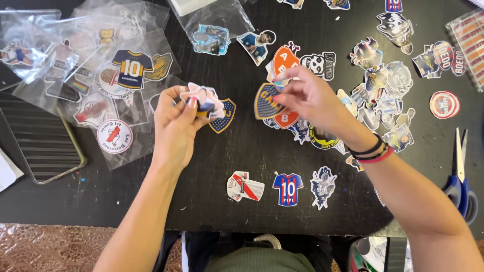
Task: Sorting various stickers and placing them into small plastic bags, occasionally using scissors to trim the packaging.
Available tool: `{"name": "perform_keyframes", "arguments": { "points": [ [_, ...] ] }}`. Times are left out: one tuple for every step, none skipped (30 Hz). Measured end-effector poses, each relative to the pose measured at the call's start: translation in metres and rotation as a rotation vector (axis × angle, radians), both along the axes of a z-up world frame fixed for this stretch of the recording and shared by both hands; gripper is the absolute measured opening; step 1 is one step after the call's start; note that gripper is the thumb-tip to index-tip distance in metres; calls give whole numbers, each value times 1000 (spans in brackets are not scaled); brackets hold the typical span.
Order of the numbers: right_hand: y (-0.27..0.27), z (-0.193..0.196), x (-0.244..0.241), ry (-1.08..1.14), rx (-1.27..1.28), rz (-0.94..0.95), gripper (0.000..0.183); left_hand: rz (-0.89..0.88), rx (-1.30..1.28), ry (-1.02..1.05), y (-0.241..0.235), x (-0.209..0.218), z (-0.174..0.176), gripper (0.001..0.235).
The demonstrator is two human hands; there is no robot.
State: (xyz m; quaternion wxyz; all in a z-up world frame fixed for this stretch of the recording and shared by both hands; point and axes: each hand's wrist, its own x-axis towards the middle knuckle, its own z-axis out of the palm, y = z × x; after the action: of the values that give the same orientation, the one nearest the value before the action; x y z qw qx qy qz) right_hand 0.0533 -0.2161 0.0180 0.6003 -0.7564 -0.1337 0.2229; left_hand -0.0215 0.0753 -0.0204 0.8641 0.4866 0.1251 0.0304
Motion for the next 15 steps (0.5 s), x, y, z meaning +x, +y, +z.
{"name": "perform_keyframes", "arguments": {
  "points": [
    [12,17,-3,-70,-94,61,47,6,-59,-4,-2,5,1,28],
    [24,33,-6,-139,-188,124,46,15,-117,-6,-4,8,2,29],
    [35,34,-6,-138,-188,129,46,19,-118,-5,-3,7,7,29],
    [47,36,-4,-213,-246,172,45,74,-179,-25,0,9,14,22],
    [59,38,-3,-289,-304,214,44,129,-239,-45,2,11,21,17],
    [69,29,1,-292,-301,214,44,130,-236,-48,12,9,23,17],
    [78,21,4,-312,-294,240,46,191,-212,-78,21,6,26,18],
    [87,12,7,-330,-290,267,47,252,-191,-106,31,3,27,18],
    [87,-1,13,-330,-288,268,47,254,-190,-107,35,-2,26,18],
    [88,-13,19,-505,-365,259,50,273,-161,-95,41,-9,25,18],
    [89,-26,25,-681,-441,249,54,292,-133,-83,46,-15,24,18],
    [83,-14,23,-684,-437,251,54,295,-131,-85,43,-22,25,18],
    [76,-3,21,-722,-409,168,54,278,-146,-66,40,-29,25,17],
    [68,8,18,-755,-381,81,55,257,-161,-43,36,-36,25,17],
    [50,18,17,-753,-379,80,55,257,-158,-42,32,-42,22,17]
  ]
}}
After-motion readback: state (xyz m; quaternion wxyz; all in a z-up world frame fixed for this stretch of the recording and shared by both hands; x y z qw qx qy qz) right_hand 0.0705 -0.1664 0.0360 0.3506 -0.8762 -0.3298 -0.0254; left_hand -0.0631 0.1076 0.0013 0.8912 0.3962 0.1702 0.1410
